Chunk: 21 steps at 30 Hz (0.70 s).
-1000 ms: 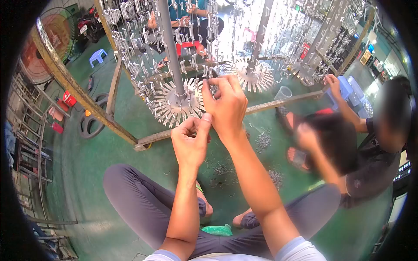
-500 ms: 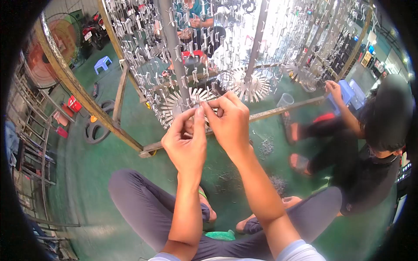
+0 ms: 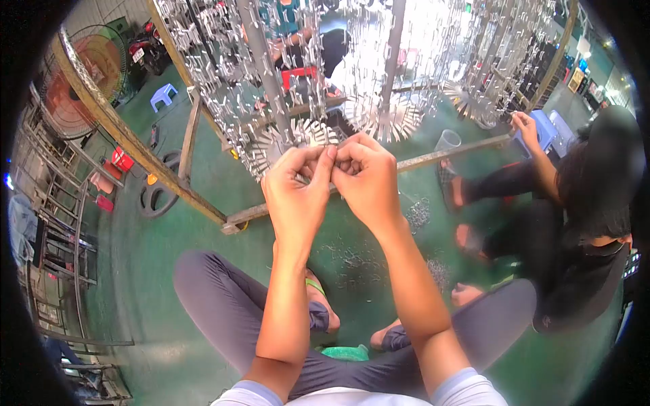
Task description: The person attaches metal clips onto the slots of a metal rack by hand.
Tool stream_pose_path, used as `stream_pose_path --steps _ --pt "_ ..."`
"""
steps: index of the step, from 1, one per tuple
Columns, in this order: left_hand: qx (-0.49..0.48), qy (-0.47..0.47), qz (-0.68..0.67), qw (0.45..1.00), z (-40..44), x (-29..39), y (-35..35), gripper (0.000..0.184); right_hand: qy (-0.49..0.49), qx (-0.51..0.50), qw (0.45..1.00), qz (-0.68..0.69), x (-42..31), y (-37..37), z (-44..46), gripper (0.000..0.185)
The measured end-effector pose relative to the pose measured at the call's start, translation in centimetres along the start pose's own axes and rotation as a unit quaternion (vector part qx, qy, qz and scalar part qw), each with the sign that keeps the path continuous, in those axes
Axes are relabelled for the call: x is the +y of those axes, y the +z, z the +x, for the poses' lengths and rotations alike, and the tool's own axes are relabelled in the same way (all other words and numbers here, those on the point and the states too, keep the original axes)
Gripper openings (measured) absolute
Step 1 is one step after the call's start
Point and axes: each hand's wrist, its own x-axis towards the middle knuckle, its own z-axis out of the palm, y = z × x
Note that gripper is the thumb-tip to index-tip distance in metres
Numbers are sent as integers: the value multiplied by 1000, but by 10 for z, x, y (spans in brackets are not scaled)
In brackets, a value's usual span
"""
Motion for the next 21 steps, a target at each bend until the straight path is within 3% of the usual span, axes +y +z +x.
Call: stream_pose_path --steps 3,9,12,18,21 --pt "-9 37 29 999 2 -3 2 19 -1 2 1000 -20 -2 -6 0 10" --pt "-54 5 22 998 6 3 -2 18 38 -4 999 23 5 -9 -2 14" --pt "-68 8 34 997 9 3 -2 18 103 -20 990 91 8 -9 -4 19" --pt "-94 4 64 993 17 2 -9 20 8 -26 991 130 11 -25 0 33" --pt "-110 30 72 991 19 7 -12 20 51 -103 982 152 29 -46 -1 36"
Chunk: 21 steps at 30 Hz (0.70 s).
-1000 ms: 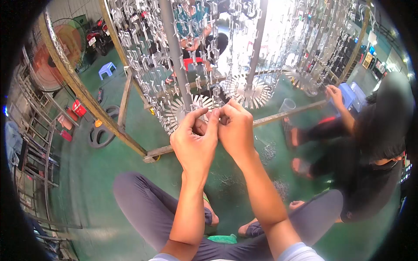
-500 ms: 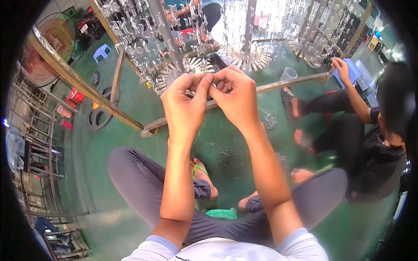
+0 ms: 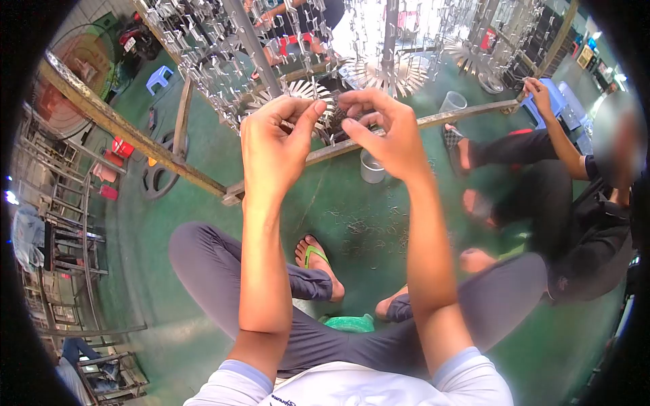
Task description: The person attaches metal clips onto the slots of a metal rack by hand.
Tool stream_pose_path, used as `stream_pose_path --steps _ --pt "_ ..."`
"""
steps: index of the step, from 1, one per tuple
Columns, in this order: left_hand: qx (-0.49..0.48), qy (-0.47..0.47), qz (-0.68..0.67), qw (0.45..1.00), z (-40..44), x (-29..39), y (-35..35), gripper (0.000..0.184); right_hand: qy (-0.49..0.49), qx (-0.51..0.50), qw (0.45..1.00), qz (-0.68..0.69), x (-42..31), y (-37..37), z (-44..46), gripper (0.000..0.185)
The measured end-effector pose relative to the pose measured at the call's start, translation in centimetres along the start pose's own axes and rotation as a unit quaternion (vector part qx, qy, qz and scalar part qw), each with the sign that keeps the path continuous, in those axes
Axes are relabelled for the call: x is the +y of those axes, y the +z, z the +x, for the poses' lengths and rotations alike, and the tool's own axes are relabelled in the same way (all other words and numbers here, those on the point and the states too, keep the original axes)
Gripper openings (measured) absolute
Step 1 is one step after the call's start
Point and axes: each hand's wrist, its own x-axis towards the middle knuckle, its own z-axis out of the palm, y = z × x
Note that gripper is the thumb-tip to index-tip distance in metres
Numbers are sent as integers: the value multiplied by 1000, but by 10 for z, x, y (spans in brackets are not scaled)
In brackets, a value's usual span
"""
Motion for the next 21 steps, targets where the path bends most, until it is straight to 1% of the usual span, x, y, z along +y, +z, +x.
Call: stream_pose_path --steps 1,4,6,8,9,10,11,12,13,15,17,20,21 --pt "-7 -5 -3 1000 0 1 -1 20 34 -24 998 38 5 -4 -2 35" --pt "-31 -20 -10 999 0 5 -4 19 106 -72 990 62 15 -5 -8 32" --pt "-45 -26 -7 999 0 6 -6 18 69 -77 994 32 18 0 -10 29" --pt "-46 3 -2 999 0 2 -7 16 72 -80 992 71 20 4 -11 27" --pt "-47 7 -5 999 0 0 -7 16 95 -82 989 77 19 6 -11 23" --pt "-50 10 -8 999 1 0 -7 15 81 -82 990 78 21 7 -12 23" --pt "-55 -9 -4 998 0 4 -9 16 69 -81 991 78 25 8 -13 23" --pt "-54 1 -3 999 1 6 -10 16 55 -80 992 78 23 10 -12 22" --pt "-52 10 -1 999 2 5 -10 16 74 -71 991 90 19 11 -12 20" --pt "-50 28 -16 998 0 1 -9 16 71 -61 992 78 16 14 -12 19" --pt "-47 25 -19 998 -1 -4 -8 15 79 -49 992 80 18 18 -13 18" --pt "-52 12 -15 998 -1 0 -11 16 100 -29 988 117 16 23 -14 17" --pt "-52 14 -14 998 -2 2 -12 16 99 -28 987 126 9 23 -14 20"
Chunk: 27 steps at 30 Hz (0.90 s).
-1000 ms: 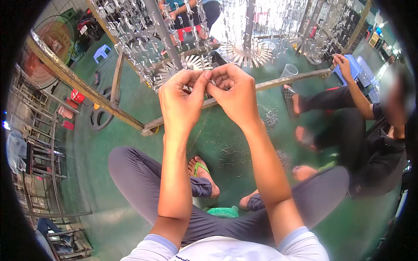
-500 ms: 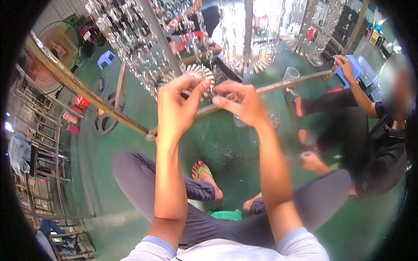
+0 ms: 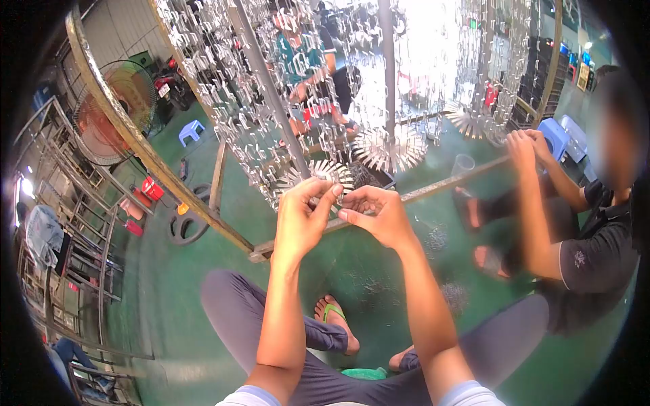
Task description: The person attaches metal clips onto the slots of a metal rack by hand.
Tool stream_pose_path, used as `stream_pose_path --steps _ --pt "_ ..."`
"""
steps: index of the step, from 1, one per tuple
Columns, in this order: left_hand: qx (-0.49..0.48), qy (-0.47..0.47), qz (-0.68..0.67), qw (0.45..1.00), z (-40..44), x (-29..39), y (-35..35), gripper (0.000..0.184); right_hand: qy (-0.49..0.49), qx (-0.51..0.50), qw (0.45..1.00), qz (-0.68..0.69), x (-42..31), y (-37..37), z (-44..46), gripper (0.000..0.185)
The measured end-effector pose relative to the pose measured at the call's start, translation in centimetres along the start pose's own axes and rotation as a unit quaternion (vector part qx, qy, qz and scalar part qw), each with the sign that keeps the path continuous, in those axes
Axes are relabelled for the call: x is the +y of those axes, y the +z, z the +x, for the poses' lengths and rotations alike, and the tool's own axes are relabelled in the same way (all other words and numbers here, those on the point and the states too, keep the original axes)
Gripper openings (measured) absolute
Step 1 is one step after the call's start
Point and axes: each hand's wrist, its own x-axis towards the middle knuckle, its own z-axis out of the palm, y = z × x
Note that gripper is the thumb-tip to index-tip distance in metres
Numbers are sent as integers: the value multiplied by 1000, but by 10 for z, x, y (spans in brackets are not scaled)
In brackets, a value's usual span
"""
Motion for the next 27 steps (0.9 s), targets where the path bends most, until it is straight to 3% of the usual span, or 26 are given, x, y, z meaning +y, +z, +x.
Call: stream_pose_path --steps 4,7,9,11,18,21,27 --pt "-5 4 1 1000 2 -1 -1 17 -30 -1 997 -64 0 -1 2 28" --pt "-9 3 14 1000 0 -2 -1 19 -59 14 997 -40 1 4 2 25" --pt "-34 -33 -7 999 0 -6 -3 18 -38 18 998 -49 -5 5 0 25" --pt "-30 13 -21 999 2 -12 -2 17 -34 12 997 -63 -6 3 -1 27" --pt "-58 11 -57 997 4 -8 -8 16 29 -41 993 -108 -9 -5 -2 35" --pt "-64 1 -67 996 4 -9 -8 16 57 -79 988 -116 2 -9 -1 33" --pt "-61 23 -56 996 4 -16 -7 15 0 -32 981 -190 17 -1 -4 24"
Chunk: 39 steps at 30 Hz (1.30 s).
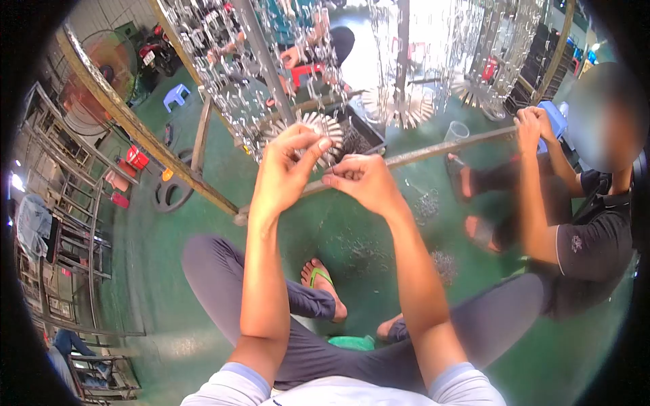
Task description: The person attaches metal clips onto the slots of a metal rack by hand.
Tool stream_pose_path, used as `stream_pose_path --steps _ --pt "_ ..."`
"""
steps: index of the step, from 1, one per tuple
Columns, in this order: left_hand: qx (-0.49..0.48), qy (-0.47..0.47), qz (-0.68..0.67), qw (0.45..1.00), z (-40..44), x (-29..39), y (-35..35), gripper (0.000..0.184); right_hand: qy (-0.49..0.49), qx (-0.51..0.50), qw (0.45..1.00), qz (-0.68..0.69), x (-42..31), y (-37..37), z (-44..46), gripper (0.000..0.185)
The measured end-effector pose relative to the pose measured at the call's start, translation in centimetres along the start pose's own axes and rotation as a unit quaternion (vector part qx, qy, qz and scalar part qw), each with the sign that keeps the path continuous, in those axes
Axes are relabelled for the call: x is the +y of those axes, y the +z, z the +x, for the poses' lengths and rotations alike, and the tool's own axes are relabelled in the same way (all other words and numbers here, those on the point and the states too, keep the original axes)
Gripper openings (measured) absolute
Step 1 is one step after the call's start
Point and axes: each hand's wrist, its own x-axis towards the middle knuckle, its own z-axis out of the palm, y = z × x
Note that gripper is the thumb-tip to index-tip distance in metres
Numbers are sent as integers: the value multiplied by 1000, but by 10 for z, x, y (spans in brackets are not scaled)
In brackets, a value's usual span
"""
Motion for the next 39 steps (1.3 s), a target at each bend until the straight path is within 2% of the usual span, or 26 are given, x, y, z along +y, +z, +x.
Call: stream_pose_path --steps 2,4,8,9,12,15,18,24,29,30,32,35,37,38,39 --pt "12 -4 -17 1000 -1 -1 2 15 -27 38 998 -42 -7 3 -2 21" --pt "29 -24 10 999 -2 1 3 16 -28 64 996 -57 -8 7 -3 19" --pt "82 -5 83 993 -14 4 9 15 -76 81 991 -76 3 13 -4 16" --pt "90 -43 86 991 -19 3 12 17 -91 90 989 -76 8 16 -4 17" --pt "51 -74 93 992 -27 -2 16 15 -93 92 987 -98 12 16 -5 18" --pt "49 -84 81 992 -31 -12 19 14 -90 108 988 -63 7 21 -7 19" --pt "28 -64 94 993 -32 -1 22 16 -87 129 987 -40 17 23 -8 18" --pt "101 -63 65 991 -37 -19 40 17 -78 150 982 -86 4 20 -8 15" --pt "162 39 152 974 -44 -43 60 14 -88 173 974 -120 7 26 -13 14" --pt "166 26 121 978 -46 -44 64 16 -87 177 971 -134 7 27 -13 14" --pt "183 28 95 978 -46 -49 69 15 -94 148 976 -130 9 24 -12 13" --pt "221 98 181 953 -44 -64 66 9 -99 64 986 -114 41 16 -13 16" --pt "207 86 162 961 -43 -62 59 8 -55 17 978 -203 49 -7 -18 28" --pt "224 98 166 956 -42 -68 58 9 -10 -3 971 -238 75 -21 -22 33" --pt "215 74 192 955 -44 -70 57 9 76 -69 959 -264 68 -44 -26 35"
